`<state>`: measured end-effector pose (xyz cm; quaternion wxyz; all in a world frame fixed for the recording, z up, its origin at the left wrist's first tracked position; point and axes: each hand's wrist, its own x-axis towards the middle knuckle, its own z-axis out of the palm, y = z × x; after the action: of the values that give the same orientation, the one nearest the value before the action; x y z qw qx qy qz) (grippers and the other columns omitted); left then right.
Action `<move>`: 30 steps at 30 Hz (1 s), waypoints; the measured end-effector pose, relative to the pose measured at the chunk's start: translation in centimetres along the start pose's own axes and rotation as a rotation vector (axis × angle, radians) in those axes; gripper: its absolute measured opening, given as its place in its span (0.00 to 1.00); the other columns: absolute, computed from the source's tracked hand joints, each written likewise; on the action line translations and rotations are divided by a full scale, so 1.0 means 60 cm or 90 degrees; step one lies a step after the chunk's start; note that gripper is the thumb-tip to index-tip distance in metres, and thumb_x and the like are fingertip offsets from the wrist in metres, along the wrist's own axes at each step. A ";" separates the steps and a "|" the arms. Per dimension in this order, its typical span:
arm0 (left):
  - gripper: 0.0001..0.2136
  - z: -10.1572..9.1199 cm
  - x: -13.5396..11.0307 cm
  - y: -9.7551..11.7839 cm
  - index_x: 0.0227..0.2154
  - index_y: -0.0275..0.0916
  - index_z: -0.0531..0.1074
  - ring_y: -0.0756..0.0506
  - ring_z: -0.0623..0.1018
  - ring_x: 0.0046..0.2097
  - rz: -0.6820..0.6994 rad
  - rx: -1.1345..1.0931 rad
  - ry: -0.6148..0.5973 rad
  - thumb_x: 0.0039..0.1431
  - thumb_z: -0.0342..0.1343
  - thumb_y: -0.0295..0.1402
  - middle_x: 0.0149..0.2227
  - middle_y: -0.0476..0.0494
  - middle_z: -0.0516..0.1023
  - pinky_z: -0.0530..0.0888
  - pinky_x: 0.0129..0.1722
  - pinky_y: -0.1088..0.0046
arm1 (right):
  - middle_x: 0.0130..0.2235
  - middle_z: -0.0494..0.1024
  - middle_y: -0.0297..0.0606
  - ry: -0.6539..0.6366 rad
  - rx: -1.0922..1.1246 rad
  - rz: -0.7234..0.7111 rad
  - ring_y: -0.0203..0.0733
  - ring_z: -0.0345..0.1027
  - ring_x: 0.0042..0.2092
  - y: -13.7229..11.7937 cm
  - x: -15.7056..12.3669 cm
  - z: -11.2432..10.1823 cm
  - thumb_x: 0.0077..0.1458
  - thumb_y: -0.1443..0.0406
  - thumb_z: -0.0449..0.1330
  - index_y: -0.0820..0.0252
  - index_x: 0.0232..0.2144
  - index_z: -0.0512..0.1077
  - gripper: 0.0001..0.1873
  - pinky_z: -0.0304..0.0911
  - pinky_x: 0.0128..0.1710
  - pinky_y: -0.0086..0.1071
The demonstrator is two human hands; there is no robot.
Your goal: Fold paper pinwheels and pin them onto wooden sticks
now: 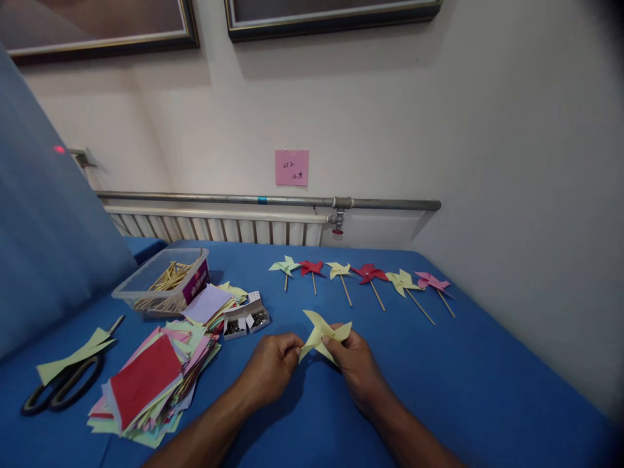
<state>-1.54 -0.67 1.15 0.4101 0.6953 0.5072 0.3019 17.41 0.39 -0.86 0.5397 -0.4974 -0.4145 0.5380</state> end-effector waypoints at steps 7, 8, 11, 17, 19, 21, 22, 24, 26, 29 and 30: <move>0.12 0.001 0.002 -0.001 0.32 0.38 0.77 0.49 0.66 0.29 0.010 0.010 0.005 0.62 0.49 0.33 0.25 0.52 0.69 0.59 0.30 0.73 | 0.26 0.75 0.29 0.000 0.010 0.004 0.41 0.66 0.29 0.000 0.002 0.001 0.38 0.51 0.75 0.57 0.31 0.75 0.22 0.63 0.32 0.33; 0.12 0.001 0.002 -0.001 0.32 0.38 0.77 0.49 0.66 0.29 0.009 0.011 0.006 0.62 0.49 0.33 0.25 0.52 0.70 0.59 0.30 0.73 | 0.26 0.76 0.29 -0.003 0.009 0.002 0.41 0.67 0.29 -0.001 0.000 0.001 0.39 0.52 0.75 0.57 0.31 0.75 0.21 0.63 0.33 0.33; 0.12 0.002 0.002 0.000 0.32 0.37 0.77 0.49 0.66 0.29 0.005 0.005 0.005 0.62 0.49 0.33 0.25 0.51 0.70 0.59 0.30 0.73 | 0.27 0.77 0.30 -0.002 -0.010 -0.007 0.42 0.69 0.30 0.000 0.000 0.000 0.41 0.51 0.74 0.56 0.32 0.76 0.20 0.64 0.34 0.33; 0.11 0.001 0.004 -0.003 0.31 0.38 0.76 0.49 0.67 0.28 -0.004 0.012 0.024 0.61 0.50 0.34 0.24 0.51 0.71 0.59 0.29 0.73 | 0.27 0.79 0.31 -0.005 0.000 0.003 0.43 0.70 0.30 0.002 0.006 -0.004 0.40 0.51 0.75 0.58 0.35 0.78 0.24 0.64 0.34 0.34; 0.10 0.002 0.007 -0.005 0.29 0.38 0.75 0.49 0.69 0.28 -0.020 0.003 0.037 0.60 0.51 0.33 0.25 0.51 0.72 0.61 0.29 0.73 | 0.31 0.82 0.34 -0.020 0.017 -0.004 0.45 0.73 0.33 -0.003 0.005 -0.004 0.42 0.52 0.76 0.59 0.37 0.79 0.24 0.66 0.36 0.35; 0.08 0.003 0.011 -0.007 0.28 0.39 0.74 0.49 0.69 0.26 -0.061 -0.033 0.044 0.59 0.52 0.33 0.23 0.51 0.72 0.62 0.28 0.73 | 0.32 0.84 0.36 -0.036 0.043 0.002 0.47 0.76 0.35 -0.009 0.004 -0.004 0.43 0.51 0.75 0.59 0.38 0.79 0.24 0.68 0.38 0.36; 0.07 0.004 0.013 -0.007 0.28 0.39 0.73 0.50 0.69 0.24 -0.088 -0.061 0.042 0.58 0.52 0.33 0.23 0.52 0.72 0.62 0.26 0.74 | 0.33 0.84 0.37 -0.042 0.058 0.006 0.48 0.77 0.36 -0.012 0.004 -0.004 0.44 0.50 0.75 0.59 0.38 0.79 0.24 0.69 0.40 0.37; 0.05 0.006 0.018 -0.006 0.28 0.40 0.71 0.50 0.69 0.20 -0.146 -0.131 0.038 0.57 0.54 0.33 0.21 0.53 0.73 0.61 0.23 0.74 | 0.35 0.85 0.39 -0.034 0.084 0.009 0.49 0.79 0.38 -0.015 0.005 -0.004 0.44 0.49 0.75 0.59 0.39 0.79 0.25 0.71 0.43 0.38; 0.03 0.006 0.023 -0.005 0.28 0.40 0.69 0.51 0.70 0.18 -0.192 -0.204 0.047 0.55 0.55 0.32 0.20 0.53 0.75 0.60 0.21 0.76 | 0.39 0.85 0.40 0.000 0.093 0.006 0.49 0.80 0.40 -0.016 0.006 -0.004 0.44 0.47 0.74 0.58 0.41 0.78 0.27 0.72 0.45 0.40; 0.05 0.003 0.028 -0.002 0.28 0.40 0.67 0.50 0.74 0.19 -0.229 -0.319 0.085 0.53 0.58 0.33 0.21 0.50 0.77 0.61 0.20 0.77 | 0.36 0.83 0.38 0.038 0.049 -0.003 0.44 0.77 0.34 -0.012 0.002 -0.001 0.46 0.46 0.72 0.57 0.38 0.76 0.25 0.71 0.37 0.37; 0.07 0.001 0.029 -0.002 0.28 0.39 0.67 0.50 0.75 0.19 -0.231 -0.355 0.099 0.52 0.59 0.34 0.22 0.48 0.78 0.63 0.20 0.77 | 0.32 0.80 0.35 0.026 0.011 -0.005 0.41 0.73 0.30 -0.009 -0.002 0.002 0.48 0.46 0.70 0.56 0.35 0.74 0.23 0.68 0.32 0.34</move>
<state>-1.00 0.98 1.02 0.5918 0.4299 0.5499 0.4032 17.36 0.32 -0.30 0.5545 -0.5021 -0.4006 0.5292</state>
